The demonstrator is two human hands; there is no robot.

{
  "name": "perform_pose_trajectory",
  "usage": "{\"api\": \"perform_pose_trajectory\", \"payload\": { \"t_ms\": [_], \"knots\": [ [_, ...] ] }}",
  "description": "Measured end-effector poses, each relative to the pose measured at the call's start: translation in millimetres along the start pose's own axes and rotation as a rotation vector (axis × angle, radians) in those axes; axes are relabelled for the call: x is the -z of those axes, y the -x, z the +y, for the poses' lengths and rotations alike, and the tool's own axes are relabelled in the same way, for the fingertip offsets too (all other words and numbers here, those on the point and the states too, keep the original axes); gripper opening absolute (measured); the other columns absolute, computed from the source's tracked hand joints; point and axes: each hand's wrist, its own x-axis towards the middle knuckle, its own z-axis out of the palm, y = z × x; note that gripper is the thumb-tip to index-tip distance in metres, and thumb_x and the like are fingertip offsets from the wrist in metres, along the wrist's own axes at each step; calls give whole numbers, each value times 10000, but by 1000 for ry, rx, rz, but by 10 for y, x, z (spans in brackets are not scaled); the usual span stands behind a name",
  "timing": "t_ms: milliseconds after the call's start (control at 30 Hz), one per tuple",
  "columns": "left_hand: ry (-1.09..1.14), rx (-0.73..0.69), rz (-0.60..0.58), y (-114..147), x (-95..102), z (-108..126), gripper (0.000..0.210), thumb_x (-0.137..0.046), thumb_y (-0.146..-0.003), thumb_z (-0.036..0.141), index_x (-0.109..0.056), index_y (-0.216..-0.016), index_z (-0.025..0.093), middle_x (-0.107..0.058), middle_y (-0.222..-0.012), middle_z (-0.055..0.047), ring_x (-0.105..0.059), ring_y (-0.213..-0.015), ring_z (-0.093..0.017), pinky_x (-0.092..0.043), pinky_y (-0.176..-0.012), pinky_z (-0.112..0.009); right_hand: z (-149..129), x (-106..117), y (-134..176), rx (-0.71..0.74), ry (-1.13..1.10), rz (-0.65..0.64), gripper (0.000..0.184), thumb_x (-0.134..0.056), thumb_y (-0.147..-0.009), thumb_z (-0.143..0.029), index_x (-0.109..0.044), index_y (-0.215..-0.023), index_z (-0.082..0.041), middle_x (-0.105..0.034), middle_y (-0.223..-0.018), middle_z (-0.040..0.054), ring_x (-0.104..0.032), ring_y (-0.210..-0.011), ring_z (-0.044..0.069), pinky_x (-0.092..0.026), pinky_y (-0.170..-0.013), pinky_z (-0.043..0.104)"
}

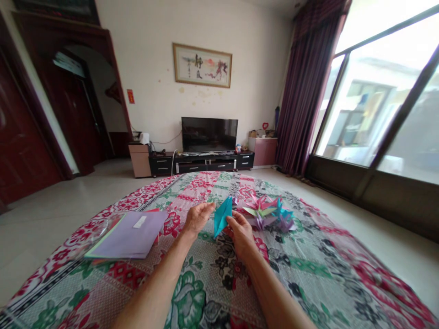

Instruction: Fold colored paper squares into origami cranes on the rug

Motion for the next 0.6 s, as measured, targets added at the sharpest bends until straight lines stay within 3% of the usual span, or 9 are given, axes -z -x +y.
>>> {"api": "perform_pose_trajectory", "payload": {
  "t_ms": [67, 100, 167, 267, 433, 500, 600],
  "knots": [
    [-146, -173, 174, 0, 2, 58, 375, -523, -748, 491, -655, -733, 141, -583, -585, 3, -493, -555, -104, -354, -525, -203, 10, -3, 0, 57, 42, 51, 360, -730, -581, -331, -597, -879, -181, -628, -706, -23, -533, -524, 90, -462, -521, 226],
    [-199, -232, 192, 5, -8, 77, 361, -507, -764, 467, -653, -706, 142, -582, -578, 1, -495, -560, -107, -357, -538, -204, 13, -8, 3, 85, 69, 60, 354, -722, -586, -339, -598, -878, -180, -629, -707, -19, -537, -531, 97, -464, -524, 230],
    [-246, -285, 92, 22, -50, 90, 339, -496, -777, 429, -666, -711, 143, -599, -602, -9, -517, -587, -119, -374, -563, -207, 11, -21, 16, 136, 133, 53, 340, -702, -603, -357, -606, -875, -179, -633, -709, -8, -548, -556, 115, -471, -539, 242],
    [-242, -255, -85, 49, -120, 59, 319, -518, -768, 403, -699, -788, 141, -638, -682, -30, -566, -682, -153, -405, -623, -219, -6, -36, 43, 203, 243, 11, 311, -663, -642, -383, -627, -873, -177, -647, -739, 12, -564, -611, 137, -478, -572, 254],
    [-66, -205, -266, 66, -113, -1, 327, -535, -767, 366, -691, -955, 149, -669, -772, -29, -579, -767, -169, -423, -695, -231, 10, -6, 48, 339, 414, -72, 273, -558, -716, -305, -661, -933, -175, -679, -880, 41, -601, -784, 181, -484, -717, 298],
    [7, -189, -313, 61, -93, -21, 331, -572, -742, 351, -682, -981, 150, -670, -777, -20, -576, -760, -163, -423, -697, -229, 44, 14, 33, 409, 464, -96, 307, -521, -704, -224, -661, -973, -183, -678, -923, 38, -601, -852, 183, -464, -810, 321],
    [94, -95, -281, 44, -87, -53, 319, -598, -717, 363, -690, -917, 132, -647, -693, -12, -550, -646, -137, -409, -609, -221, 79, 22, 15, 495, 493, -104, 326, -487, -702, -182, -656, -981, -182, -671, -919, 39, -601, -862, 176, -456, -838, 328]
  ]
}}
